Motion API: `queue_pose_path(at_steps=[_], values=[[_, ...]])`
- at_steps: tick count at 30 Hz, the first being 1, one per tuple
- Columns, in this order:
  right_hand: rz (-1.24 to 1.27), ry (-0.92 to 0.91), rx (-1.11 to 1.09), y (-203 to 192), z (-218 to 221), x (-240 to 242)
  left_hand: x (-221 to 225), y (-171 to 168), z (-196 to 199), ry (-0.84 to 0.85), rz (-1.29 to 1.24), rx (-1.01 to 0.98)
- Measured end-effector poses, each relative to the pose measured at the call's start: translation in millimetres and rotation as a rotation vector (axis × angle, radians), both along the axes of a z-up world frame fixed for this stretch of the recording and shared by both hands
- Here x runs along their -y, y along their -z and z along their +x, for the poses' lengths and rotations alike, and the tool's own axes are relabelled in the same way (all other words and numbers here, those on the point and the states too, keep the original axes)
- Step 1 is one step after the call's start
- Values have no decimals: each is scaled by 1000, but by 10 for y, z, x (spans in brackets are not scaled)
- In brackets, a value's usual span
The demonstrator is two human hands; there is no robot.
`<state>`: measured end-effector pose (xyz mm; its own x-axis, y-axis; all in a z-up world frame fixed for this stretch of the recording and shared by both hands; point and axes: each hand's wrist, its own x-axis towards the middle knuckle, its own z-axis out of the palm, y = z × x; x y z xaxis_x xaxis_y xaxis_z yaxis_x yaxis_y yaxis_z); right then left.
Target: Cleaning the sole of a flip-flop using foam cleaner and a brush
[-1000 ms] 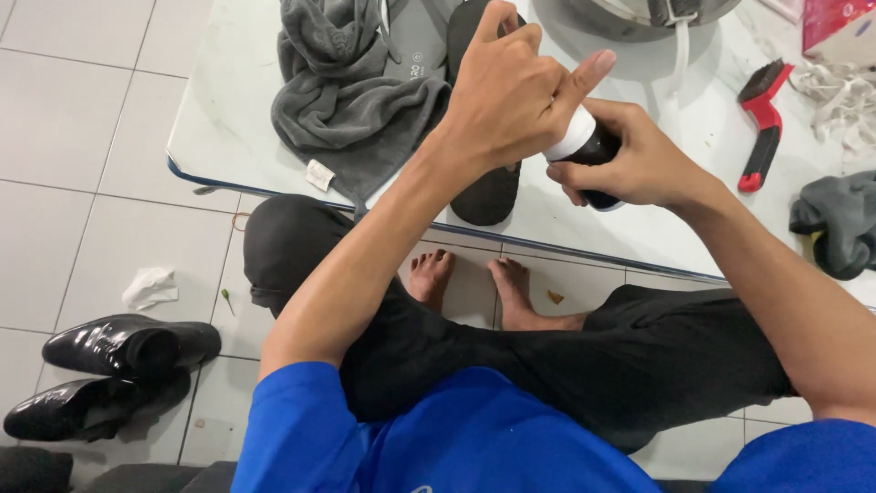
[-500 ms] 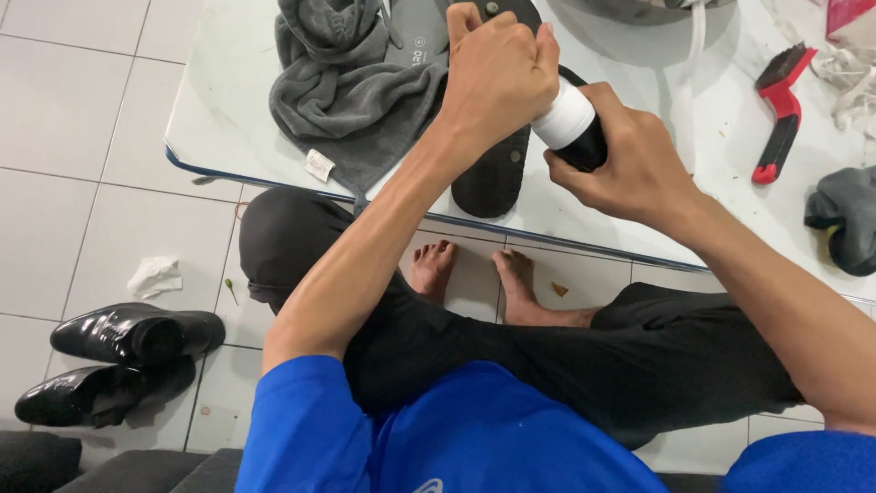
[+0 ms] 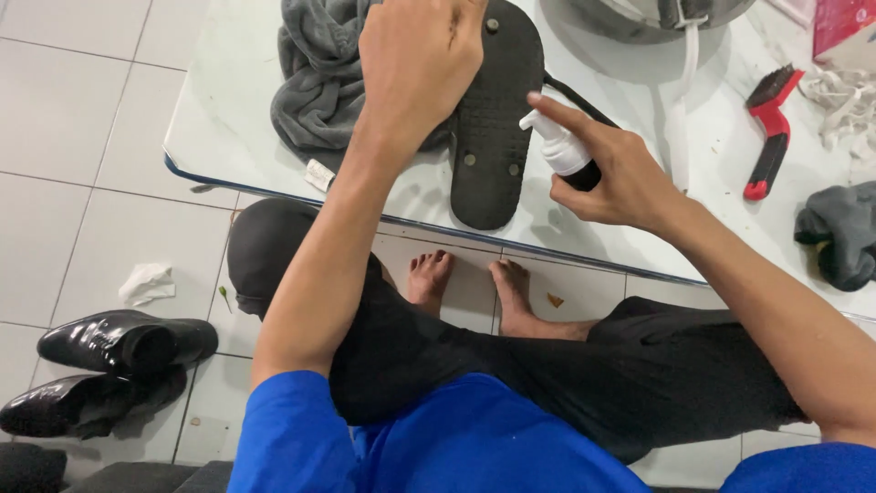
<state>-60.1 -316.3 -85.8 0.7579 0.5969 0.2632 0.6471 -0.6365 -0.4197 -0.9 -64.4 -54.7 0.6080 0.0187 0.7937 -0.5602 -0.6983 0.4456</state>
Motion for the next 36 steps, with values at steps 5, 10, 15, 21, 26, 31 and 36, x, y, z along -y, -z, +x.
queue_pose_path(at_steps=[5, 10, 15, 21, 26, 31, 36], values=[[19, -91, 4, 16, 104, -92, 31, 70, -4, -21, 83, 48], [-133, -120, 80, 121, 121, -79, -18, 148, 83, -41, 93, -103], [-152, -107, 127, 191, 99, -74, -13, 460, 280, -168, 283, -345], [-174, -41, 139, 119, 101, -140, -23, 513, 290, -147, 305, -377], [94, -65, 158, -9, 71, -113, -67, 707, 381, -135, 393, -344], [-33, -58, 192, 26, 121, -84, -99, 765, 394, -120, 431, -321], [-354, 12, 228, 304, 221, -81, -161, 541, 260, 37, 321, -263]])
